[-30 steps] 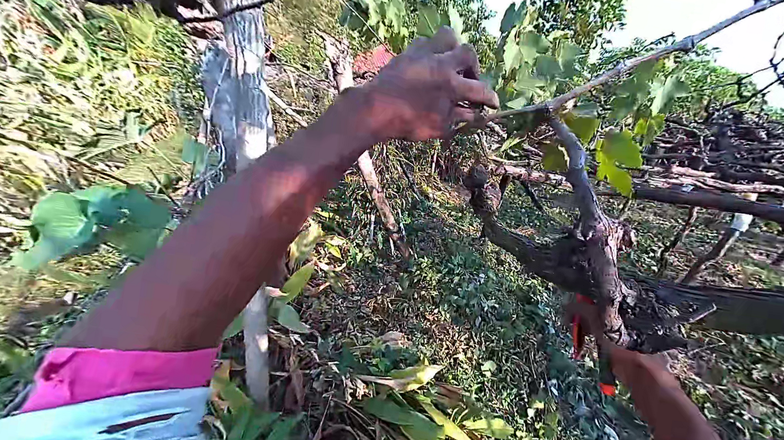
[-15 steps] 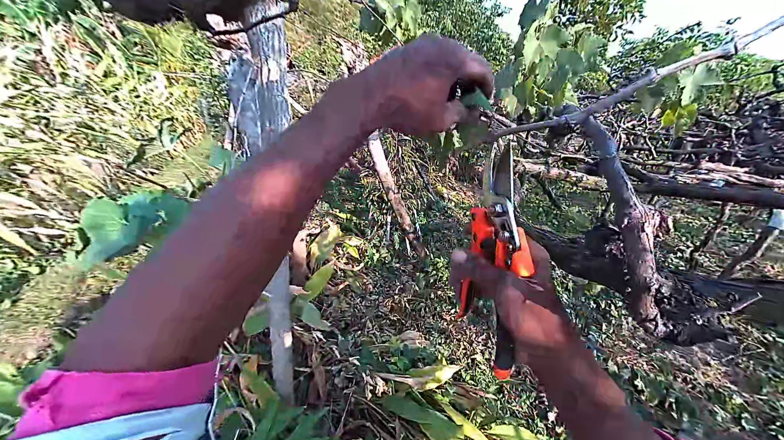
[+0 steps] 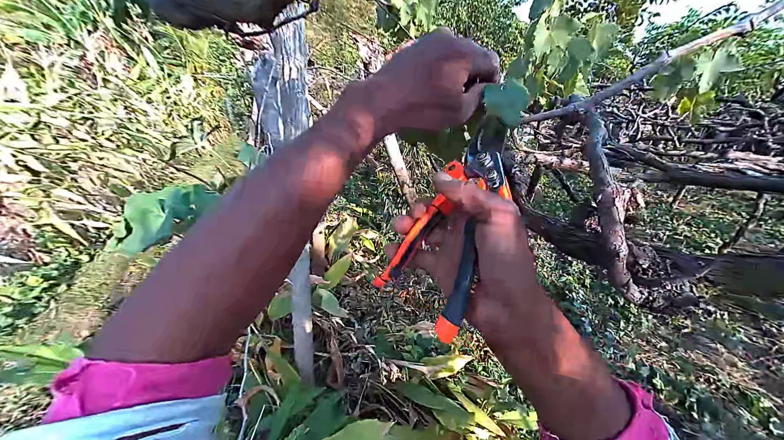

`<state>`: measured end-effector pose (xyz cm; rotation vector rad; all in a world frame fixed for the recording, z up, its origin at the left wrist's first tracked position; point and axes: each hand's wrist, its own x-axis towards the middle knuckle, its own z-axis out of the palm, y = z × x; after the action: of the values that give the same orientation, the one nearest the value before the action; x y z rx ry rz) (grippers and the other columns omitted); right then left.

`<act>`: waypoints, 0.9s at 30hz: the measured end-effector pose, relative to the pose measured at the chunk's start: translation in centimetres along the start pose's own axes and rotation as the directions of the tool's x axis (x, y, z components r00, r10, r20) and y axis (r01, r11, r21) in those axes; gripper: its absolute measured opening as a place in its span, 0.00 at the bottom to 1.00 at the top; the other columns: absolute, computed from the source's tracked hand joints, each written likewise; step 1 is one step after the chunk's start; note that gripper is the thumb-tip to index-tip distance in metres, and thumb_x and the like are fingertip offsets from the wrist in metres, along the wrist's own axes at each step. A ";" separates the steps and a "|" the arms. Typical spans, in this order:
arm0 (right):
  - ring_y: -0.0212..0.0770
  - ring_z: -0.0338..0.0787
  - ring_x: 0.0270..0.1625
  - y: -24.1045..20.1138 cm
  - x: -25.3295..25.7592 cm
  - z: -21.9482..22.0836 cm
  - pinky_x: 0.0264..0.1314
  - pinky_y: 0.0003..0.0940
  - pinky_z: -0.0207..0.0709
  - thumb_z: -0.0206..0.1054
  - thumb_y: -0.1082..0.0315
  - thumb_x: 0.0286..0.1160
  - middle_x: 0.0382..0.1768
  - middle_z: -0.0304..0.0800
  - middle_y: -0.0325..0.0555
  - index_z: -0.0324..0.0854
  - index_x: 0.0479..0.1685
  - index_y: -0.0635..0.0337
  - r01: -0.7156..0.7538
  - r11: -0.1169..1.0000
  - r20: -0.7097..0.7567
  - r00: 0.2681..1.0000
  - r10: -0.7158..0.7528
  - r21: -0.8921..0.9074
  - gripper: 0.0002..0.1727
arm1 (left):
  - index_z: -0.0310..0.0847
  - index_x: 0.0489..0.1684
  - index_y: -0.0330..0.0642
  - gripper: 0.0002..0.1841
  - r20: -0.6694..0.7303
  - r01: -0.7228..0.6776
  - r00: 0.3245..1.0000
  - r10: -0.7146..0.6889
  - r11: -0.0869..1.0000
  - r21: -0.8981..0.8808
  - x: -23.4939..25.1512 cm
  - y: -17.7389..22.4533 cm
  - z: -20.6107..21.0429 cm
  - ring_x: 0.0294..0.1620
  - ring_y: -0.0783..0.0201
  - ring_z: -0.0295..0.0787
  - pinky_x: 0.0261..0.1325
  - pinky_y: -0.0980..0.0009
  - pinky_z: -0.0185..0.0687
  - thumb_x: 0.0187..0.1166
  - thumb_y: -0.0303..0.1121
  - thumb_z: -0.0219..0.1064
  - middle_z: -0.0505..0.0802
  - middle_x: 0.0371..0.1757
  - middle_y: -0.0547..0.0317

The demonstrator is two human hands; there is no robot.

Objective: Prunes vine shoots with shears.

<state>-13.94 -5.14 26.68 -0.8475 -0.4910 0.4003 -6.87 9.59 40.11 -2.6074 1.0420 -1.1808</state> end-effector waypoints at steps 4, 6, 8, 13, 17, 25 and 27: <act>0.49 0.92 0.35 -0.5 -1.3 1.9 0.39 0.51 0.91 0.62 0.59 0.82 0.35 0.86 0.48 0.78 0.53 0.54 -0.013 0.994 0.037 0.999 0.009 0.110 0.11 | 0.81 0.60 0.40 0.13 0.041 0.089 0.995 -0.088 0.996 -0.032 -0.3 0.8 -0.4 0.36 0.57 0.91 0.45 0.53 0.87 0.80 0.26 0.62 0.93 0.42 0.51; 0.51 0.93 0.36 -0.4 -1.9 2.6 0.39 0.54 0.90 0.63 0.57 0.82 0.35 0.86 0.49 0.77 0.53 0.53 0.001 0.990 0.062 0.998 -0.010 0.138 0.12 | 0.78 0.63 0.40 0.14 0.048 0.118 0.992 -0.116 0.992 -0.052 -0.5 1.2 -0.9 0.33 0.57 0.91 0.43 0.54 0.88 0.81 0.26 0.61 0.93 0.41 0.51; 0.49 0.92 0.36 -0.3 -1.7 2.6 0.38 0.53 0.90 0.62 0.50 0.82 0.36 0.86 0.45 0.77 0.53 0.49 0.012 0.995 0.104 0.994 -0.022 0.096 0.15 | 0.75 0.64 0.40 0.14 0.043 0.120 0.992 -0.117 0.991 -0.057 -0.8 1.3 -1.4 0.33 0.59 0.91 0.44 0.56 0.88 0.83 0.27 0.61 0.92 0.42 0.52; 0.52 0.92 0.45 0.1 -0.3 2.0 0.41 0.56 0.89 0.67 0.44 0.78 0.48 0.85 0.47 0.74 0.65 0.43 0.087 0.992 0.051 0.994 -0.092 0.094 0.23 | 0.73 0.63 0.38 0.14 0.091 0.209 0.975 -0.201 0.973 -0.096 -1.3 2.2 -2.0 0.35 0.59 0.91 0.47 0.57 0.89 0.82 0.29 0.65 0.92 0.40 0.52; 0.52 0.91 0.46 0.9 -1.2 2.2 0.42 0.55 0.89 0.68 0.41 0.77 0.50 0.85 0.46 0.73 0.69 0.41 0.067 0.997 -0.014 0.998 -0.067 0.045 0.27 | 0.72 0.64 0.38 0.16 0.079 0.251 0.967 -0.244 0.963 -0.097 -1.8 2.5 -2.0 0.36 0.59 0.91 0.48 0.56 0.88 0.83 0.31 0.66 0.91 0.41 0.51; 0.37 0.76 0.12 3.4 3.0 0.6 0.14 0.37 0.80 0.70 0.45 0.80 0.17 0.71 0.38 0.75 0.53 0.49 0.243 0.949 -0.148 0.950 -0.275 -0.198 0.20 | 0.63 0.85 0.48 0.23 0.103 0.371 0.898 -0.427 0.610 -0.701 -1.5 2.0 1.7 0.52 0.56 0.92 0.45 0.55 0.94 0.92 0.29 0.43 0.87 0.64 0.47; 0.40 0.82 0.14 4.0 2.3 -1.5 0.17 0.37 0.84 0.71 0.53 0.81 0.17 0.78 0.44 0.76 0.62 0.55 0.244 0.925 -0.151 0.943 -0.296 -0.291 0.21 | 0.68 0.84 0.53 0.23 0.203 0.415 0.885 -0.418 0.514 -0.750 -1.1 1.8 3.5 0.52 0.61 0.89 0.46 0.59 0.91 0.93 0.31 0.42 0.88 0.64 0.54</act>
<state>-11.79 -2.40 23.28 -1.0532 -0.4803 -0.0080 -5.97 8.29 36.36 -3.7352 1.1464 -0.8961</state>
